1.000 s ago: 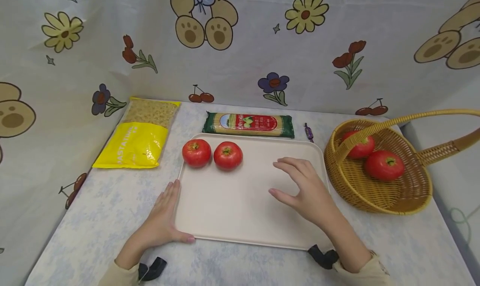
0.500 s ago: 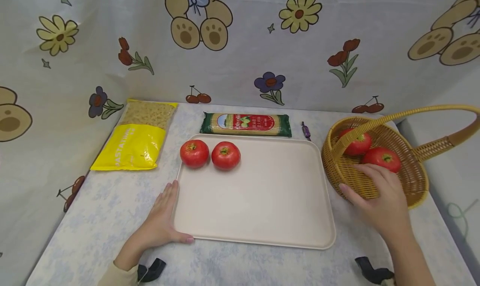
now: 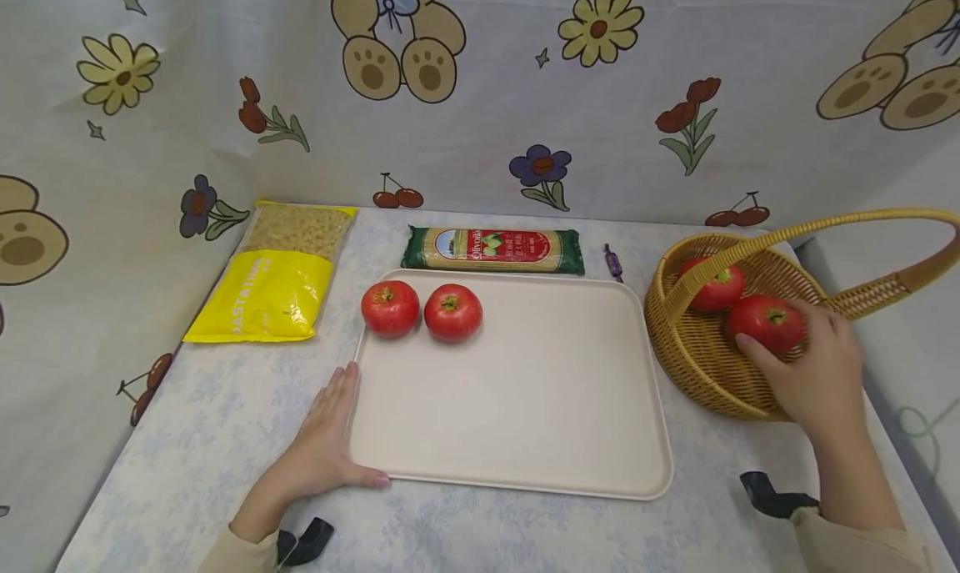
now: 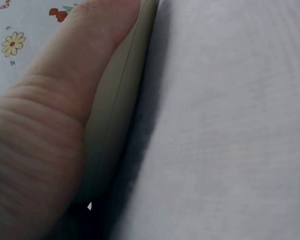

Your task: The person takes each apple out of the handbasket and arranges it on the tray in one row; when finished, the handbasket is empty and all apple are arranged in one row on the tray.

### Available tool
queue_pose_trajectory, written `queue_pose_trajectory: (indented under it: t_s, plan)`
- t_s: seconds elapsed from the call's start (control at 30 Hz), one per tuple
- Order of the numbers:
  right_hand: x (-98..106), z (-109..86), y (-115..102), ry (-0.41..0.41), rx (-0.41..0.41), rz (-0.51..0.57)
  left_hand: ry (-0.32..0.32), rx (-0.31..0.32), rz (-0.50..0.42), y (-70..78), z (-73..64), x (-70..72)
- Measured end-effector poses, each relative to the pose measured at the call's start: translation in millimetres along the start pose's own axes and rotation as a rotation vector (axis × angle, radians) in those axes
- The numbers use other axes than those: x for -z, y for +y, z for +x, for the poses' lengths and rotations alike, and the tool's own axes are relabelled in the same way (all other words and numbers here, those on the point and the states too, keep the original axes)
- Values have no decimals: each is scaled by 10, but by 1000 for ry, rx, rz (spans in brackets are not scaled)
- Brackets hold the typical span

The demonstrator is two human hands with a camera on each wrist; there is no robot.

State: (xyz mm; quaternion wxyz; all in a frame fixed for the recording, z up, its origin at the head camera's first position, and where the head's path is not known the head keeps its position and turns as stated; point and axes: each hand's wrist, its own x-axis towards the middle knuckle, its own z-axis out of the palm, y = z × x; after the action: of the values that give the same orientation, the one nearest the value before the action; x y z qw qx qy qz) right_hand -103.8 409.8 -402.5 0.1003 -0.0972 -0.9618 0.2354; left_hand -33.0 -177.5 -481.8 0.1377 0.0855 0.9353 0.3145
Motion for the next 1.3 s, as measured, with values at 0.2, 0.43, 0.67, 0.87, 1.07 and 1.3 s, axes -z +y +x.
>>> queue_pose_trajectory:
  t_s: [0.2,0.43,0.67,0.87,1.07,1.3]
  plan:
    - [-26,153,80,-68,-84,-11,2,-2,4,-3,3,-6]
    - [-81,297,178,-114,-119,-44,-8,6,-4,8,-1,1]
    - [-130,369,246,-198,-154,-13,-12,15,-2,17,-2,12]
    - [-175,405,317,-228,-173,-25,-5,9,-9,19,-3,16]
    - [-218,433,369,-254,-184,10,4,2,-4,5,-5,5]
    - [-226,436,364,-268,-172,20,12,-6,-1,-6,-8,0]
